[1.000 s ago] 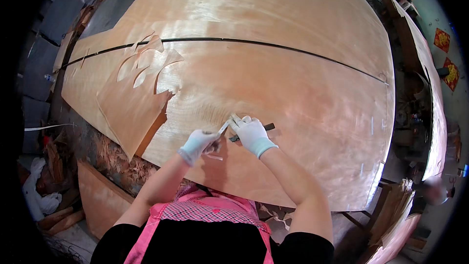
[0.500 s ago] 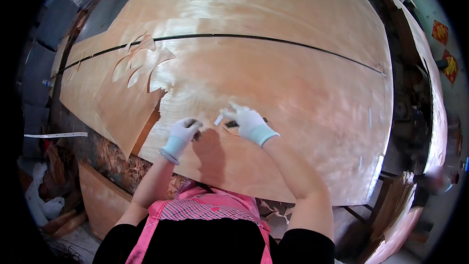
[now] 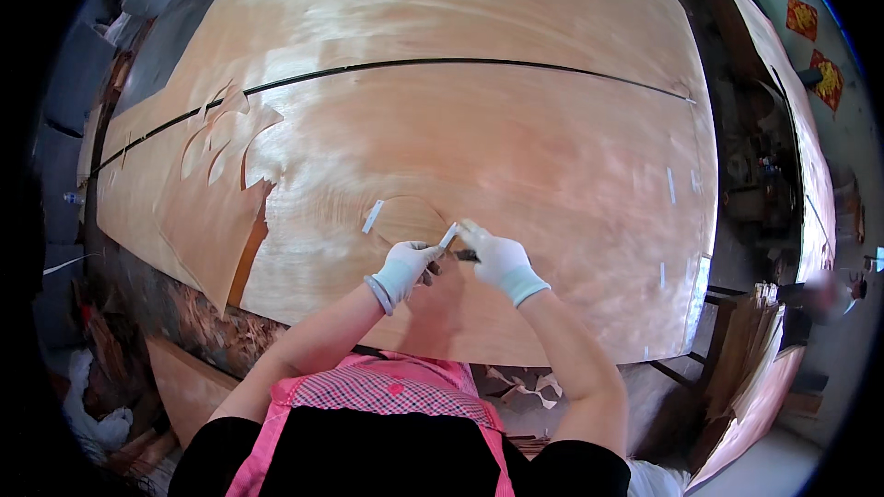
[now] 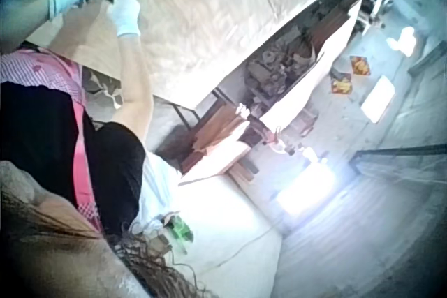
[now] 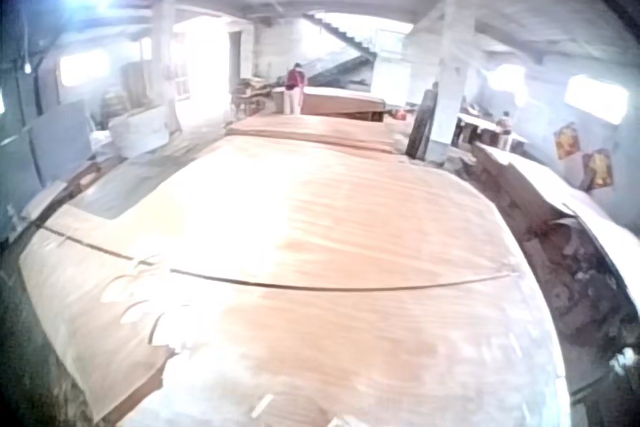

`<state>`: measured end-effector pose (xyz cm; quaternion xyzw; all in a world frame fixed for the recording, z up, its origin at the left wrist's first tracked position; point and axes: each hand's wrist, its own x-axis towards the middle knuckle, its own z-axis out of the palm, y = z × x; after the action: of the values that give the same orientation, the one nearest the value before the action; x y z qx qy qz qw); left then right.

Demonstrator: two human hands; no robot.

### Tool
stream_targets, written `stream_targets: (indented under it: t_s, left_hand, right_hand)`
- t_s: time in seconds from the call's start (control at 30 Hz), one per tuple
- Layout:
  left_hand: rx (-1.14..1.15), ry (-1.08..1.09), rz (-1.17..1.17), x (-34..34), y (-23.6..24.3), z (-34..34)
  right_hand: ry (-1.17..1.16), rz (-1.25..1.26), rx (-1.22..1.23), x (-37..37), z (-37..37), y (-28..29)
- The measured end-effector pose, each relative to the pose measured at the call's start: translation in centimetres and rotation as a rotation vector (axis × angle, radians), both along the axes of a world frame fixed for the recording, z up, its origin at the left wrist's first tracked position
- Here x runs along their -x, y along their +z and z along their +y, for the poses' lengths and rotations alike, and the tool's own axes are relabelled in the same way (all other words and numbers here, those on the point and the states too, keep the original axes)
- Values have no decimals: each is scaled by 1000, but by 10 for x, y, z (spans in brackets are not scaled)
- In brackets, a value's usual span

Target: The person measures wood veneer sheets with a tape measure, cuts specific shapes using a hand knife, and applies adhesive tape to the edges and joints.

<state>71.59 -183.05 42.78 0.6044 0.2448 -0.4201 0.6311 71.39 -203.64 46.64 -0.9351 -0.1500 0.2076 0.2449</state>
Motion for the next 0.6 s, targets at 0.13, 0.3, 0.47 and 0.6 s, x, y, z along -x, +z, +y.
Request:
stream_targets:
  t_s: [0.13,0.3,0.47,0.6]
  left_hand:
    - [79,99,58,0,6,-2]
    - [-13,115,53,31,18,14]
    - [-595,-702,-769,1,22,49]
    - [-253,-343,-403,-49,30,47]
  right_hand:
    - [314,81,287,0,10,2]
    - [420,142,395,2,20,11]
    - [412,153,458,3,22,10]
    - [395,158,449,2,23,12]
